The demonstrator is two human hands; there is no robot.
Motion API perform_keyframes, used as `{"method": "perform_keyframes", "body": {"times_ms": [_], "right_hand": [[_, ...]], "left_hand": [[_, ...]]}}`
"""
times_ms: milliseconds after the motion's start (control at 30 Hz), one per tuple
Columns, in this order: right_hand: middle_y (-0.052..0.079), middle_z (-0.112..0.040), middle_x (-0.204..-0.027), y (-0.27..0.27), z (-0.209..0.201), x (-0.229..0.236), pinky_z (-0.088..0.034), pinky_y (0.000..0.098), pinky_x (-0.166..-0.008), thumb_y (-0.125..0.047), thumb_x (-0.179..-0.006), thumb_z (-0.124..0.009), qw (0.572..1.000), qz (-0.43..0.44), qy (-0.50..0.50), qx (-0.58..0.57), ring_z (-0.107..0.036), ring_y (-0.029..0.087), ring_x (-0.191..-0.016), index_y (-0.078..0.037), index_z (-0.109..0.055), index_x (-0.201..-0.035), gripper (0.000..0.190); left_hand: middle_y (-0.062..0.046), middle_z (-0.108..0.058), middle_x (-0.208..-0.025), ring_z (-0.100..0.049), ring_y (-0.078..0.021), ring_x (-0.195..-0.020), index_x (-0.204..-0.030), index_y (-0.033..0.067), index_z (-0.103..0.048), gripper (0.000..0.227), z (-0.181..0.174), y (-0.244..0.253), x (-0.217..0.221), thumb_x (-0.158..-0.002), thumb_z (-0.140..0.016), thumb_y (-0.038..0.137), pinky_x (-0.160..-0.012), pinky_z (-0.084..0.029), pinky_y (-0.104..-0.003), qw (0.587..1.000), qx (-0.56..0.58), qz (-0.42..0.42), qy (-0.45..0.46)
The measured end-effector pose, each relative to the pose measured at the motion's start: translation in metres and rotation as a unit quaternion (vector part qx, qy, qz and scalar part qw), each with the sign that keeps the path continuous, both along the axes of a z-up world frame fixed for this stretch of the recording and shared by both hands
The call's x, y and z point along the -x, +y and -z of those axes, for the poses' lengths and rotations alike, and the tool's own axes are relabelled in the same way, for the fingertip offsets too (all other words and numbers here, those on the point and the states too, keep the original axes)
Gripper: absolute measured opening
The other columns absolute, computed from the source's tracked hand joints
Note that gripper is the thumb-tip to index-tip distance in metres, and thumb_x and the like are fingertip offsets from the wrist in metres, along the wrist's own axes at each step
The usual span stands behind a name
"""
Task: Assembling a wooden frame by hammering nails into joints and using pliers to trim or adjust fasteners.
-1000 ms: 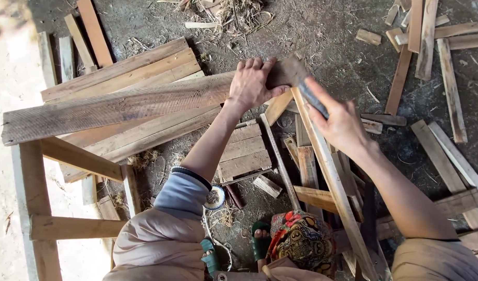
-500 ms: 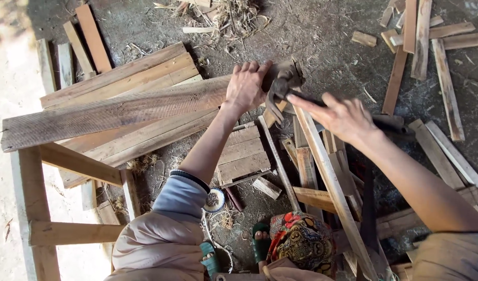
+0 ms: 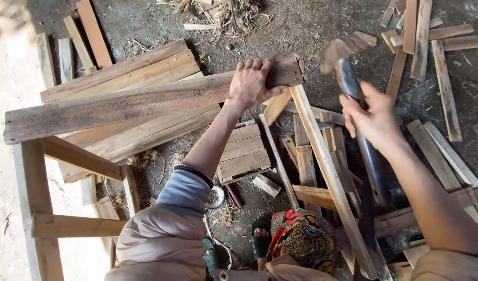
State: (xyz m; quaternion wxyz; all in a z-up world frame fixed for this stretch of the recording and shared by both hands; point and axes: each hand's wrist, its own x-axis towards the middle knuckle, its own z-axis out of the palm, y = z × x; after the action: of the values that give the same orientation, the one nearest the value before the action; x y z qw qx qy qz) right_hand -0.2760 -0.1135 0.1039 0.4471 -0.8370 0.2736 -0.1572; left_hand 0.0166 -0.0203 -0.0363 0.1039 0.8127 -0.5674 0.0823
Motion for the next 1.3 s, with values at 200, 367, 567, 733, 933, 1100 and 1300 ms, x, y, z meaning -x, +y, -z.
{"method": "perform_keyframes", "body": {"times_ms": [200,367,567,733,933,1100,1300], "right_hand": [[0.009,-0.055,-0.080,-0.004,0.034,0.078,-0.046,0.0256,-0.043,0.003,-0.098,-0.058,0.963,0.013,-0.021,-0.270,-0.053,0.015,-0.053,-0.002,-0.054,-0.118,0.021],[0.020,-0.059,-0.099,0.015,0.058,0.137,-0.061,0.0414,-0.088,0.010,-0.094,-0.055,0.959,0.137,-0.046,-0.242,-0.068,0.033,-0.089,0.001,-0.043,-0.136,0.044],[0.021,-0.067,-0.107,0.057,0.058,0.174,-0.051,0.0412,-0.098,0.005,-0.094,-0.055,0.954,0.192,-0.028,-0.229,-0.067,0.031,-0.107,0.000,-0.049,-0.133,0.040],[0.021,-0.066,-0.111,0.087,0.072,0.202,-0.050,0.0320,-0.084,0.007,-0.094,-0.054,0.948,0.204,-0.062,-0.236,-0.060,0.019,-0.086,0.000,-0.049,-0.130,0.038],[0.016,-0.068,-0.115,0.125,0.087,0.221,-0.046,0.0259,-0.077,0.006,-0.091,-0.058,0.920,0.269,-0.084,-0.272,-0.058,0.015,-0.087,-0.007,-0.050,-0.132,0.043],[0.007,-0.061,-0.101,0.138,0.109,0.228,-0.047,0.0239,-0.075,0.004,-0.089,-0.062,0.929,0.248,-0.113,-0.251,-0.058,0.013,-0.081,-0.006,-0.055,-0.131,0.044],[0.006,-0.062,-0.095,0.145,0.097,0.226,-0.045,0.0232,-0.075,0.001,-0.087,-0.064,0.955,0.226,-0.067,-0.179,-0.057,0.013,-0.082,-0.005,-0.056,-0.130,0.044]], "left_hand": [[-0.014,-0.059,-0.127,-0.054,-0.0266,-0.103,-0.164,0.0190,-0.018,0.139,-0.014,0.015,-0.008,-0.067,-0.079,0.098,-0.092,-0.040,-0.045,1.000,0.001,0.026,0.001],[-0.019,-0.054,-0.139,-0.049,-0.0370,-0.128,-0.163,0.0176,-0.021,0.122,-0.056,0.088,-0.017,-0.071,-0.082,0.072,-0.115,-0.023,-0.065,0.997,-0.061,-0.015,-0.055],[-0.023,-0.048,-0.145,-0.050,-0.0402,-0.119,-0.162,0.0252,-0.029,0.081,-0.020,0.139,-0.026,-0.099,-0.041,0.074,-0.105,-0.028,-0.067,0.996,-0.053,-0.065,-0.033],[-0.017,-0.040,-0.156,-0.043,-0.0383,-0.135,-0.162,0.0259,-0.024,0.082,-0.031,0.150,-0.026,-0.097,-0.041,0.074,-0.114,-0.016,-0.071,0.996,-0.059,-0.062,0.010],[-0.015,-0.026,-0.167,-0.016,-0.0478,-0.151,-0.162,0.0302,-0.024,0.080,-0.021,0.151,-0.020,-0.096,-0.038,0.075,-0.114,0.006,-0.076,0.992,-0.056,-0.102,0.048],[-0.021,-0.023,-0.167,-0.014,-0.0515,-0.151,-0.160,0.0267,-0.031,0.066,-0.023,0.151,0.000,-0.102,-0.048,0.054,-0.113,0.009,-0.076,0.991,-0.044,-0.117,0.041],[-0.015,-0.024,-0.167,-0.013,-0.0445,-0.151,-0.162,0.0294,-0.014,0.081,-0.094,0.255,0.024,-0.098,-0.043,0.068,-0.113,0.002,-0.077,0.987,-0.102,-0.115,0.039]]}}
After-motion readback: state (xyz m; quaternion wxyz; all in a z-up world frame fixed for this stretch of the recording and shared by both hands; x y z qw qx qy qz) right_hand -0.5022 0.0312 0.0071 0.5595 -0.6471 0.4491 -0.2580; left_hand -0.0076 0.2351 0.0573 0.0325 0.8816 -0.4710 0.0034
